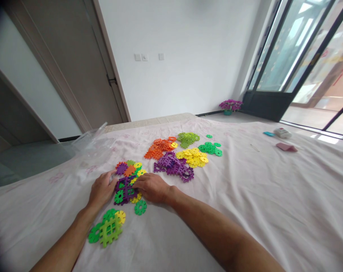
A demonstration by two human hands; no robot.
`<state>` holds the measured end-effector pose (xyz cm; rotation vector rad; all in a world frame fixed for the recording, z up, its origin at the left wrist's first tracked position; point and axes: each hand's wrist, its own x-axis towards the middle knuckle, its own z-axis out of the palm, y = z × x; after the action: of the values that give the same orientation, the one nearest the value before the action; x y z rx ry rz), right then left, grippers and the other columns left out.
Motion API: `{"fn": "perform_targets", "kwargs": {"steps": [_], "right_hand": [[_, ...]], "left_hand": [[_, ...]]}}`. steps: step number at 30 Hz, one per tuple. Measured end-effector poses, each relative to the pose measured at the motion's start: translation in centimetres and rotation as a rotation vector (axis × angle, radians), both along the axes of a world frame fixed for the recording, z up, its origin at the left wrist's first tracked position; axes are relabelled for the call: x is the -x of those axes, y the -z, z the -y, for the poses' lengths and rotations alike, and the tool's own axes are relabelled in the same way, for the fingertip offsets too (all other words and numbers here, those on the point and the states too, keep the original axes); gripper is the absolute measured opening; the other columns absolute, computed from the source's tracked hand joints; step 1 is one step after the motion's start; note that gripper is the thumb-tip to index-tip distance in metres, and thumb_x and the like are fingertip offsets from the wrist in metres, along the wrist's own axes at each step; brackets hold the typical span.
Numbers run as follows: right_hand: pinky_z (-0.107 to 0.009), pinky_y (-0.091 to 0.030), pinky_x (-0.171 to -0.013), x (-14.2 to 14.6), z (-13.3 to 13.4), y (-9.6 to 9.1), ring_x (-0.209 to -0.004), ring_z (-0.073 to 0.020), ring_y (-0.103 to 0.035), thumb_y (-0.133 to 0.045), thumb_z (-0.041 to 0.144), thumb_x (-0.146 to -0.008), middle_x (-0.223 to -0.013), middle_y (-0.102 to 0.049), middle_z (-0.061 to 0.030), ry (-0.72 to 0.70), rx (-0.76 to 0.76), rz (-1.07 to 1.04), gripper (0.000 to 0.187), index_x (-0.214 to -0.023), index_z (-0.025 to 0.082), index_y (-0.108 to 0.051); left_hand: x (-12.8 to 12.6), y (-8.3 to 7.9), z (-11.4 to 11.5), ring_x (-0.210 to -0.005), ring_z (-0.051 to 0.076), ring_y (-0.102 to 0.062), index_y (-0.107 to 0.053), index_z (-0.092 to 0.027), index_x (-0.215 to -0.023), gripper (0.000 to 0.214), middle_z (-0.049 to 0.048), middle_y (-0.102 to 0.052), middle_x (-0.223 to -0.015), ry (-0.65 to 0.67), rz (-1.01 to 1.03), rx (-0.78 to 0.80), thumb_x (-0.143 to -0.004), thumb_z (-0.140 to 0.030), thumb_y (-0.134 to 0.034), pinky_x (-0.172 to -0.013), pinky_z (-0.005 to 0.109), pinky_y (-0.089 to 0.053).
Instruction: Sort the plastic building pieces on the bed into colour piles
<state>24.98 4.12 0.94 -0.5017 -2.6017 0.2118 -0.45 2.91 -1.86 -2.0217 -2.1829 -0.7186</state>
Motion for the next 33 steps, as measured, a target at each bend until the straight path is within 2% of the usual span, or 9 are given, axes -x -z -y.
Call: {"fn": "perform_targets", "kwargs": {"steps": [7, 14, 19, 28, 33], "right_hand": [[-0.027, -0.044, -0.078, -0.2, -0.3, 0.2, -0.084, -0.016, -0.06, -0.052, 0.028, -0.094, -0.091, -0.068, -0.005, 0.077, -0.044, -0.019, 0.018, -0.102, 0.021, -0.066], [-0.028, -0.046, -0.083, -0.8, -1.1, 0.5, -0.092, -0.0168, -0.061, -0.052, 0.025, -0.093, -0.098, -0.068, -0.0067, 0.18, -0.01, -0.207, 0.019, -0.105, 0.02, -0.066], [-0.027, -0.046, -0.083, -1.7, -1.7, 0.0, -0.09, -0.016, -0.062, -0.052, 0.024, -0.092, -0.098, -0.068, -0.0066, 0.289, 0.002, -0.306, 0.018, -0.104, 0.02, -0.066], [-0.028, -0.044, -0.082, -4.0, -3.9, -0.7, -0.088, -0.0172, -0.061, -0.054, 0.025, -0.09, -0.094, -0.068, -0.0056, 0.521, -0.089, -0.255, 0.017, -0.098, 0.021, -0.069], [-0.028, -0.044, -0.081, -5.5, -4.8, -1.5, -0.089, -0.0182, -0.061, -0.054, 0.027, -0.089, -0.095, -0.068, -0.005, 0.634, -0.082, -0.212, 0.019, -0.098, 0.022, -0.07]], "left_hand": [[0.0, 0.1, 0.0, -0.117, 0.022, -0.056, -0.059, -0.018, -0.122, 0.041, 0.008, -0.064, -0.124, -0.003, -0.003, -0.005, -0.089, -0.032, -0.04, -0.101, 0.035, -0.039], [-0.2, -0.3, 0.2, -0.118, 0.023, -0.055, -0.058, -0.018, -0.123, 0.042, 0.0081, -0.063, -0.125, -0.002, 0.002, 0.019, -0.089, -0.033, -0.04, -0.102, 0.035, -0.038], [-0.1, -0.1, 0.1, -0.117, 0.024, -0.055, -0.057, -0.018, -0.125, 0.043, 0.009, -0.063, -0.126, -0.001, -0.003, 0.023, -0.09, -0.034, -0.04, -0.101, 0.036, -0.038], [0.1, 0.3, -0.2, -0.116, 0.022, -0.056, -0.058, -0.02, -0.124, 0.04, 0.0076, -0.063, -0.126, -0.009, -0.003, 0.017, -0.088, -0.031, -0.043, -0.1, 0.035, -0.039], [0.0, 0.1, 0.0, -0.116, 0.023, -0.056, -0.058, -0.019, -0.124, 0.041, 0.0081, -0.063, -0.126, -0.003, -0.008, 0.012, -0.089, -0.031, -0.041, -0.101, 0.036, -0.039]]}}
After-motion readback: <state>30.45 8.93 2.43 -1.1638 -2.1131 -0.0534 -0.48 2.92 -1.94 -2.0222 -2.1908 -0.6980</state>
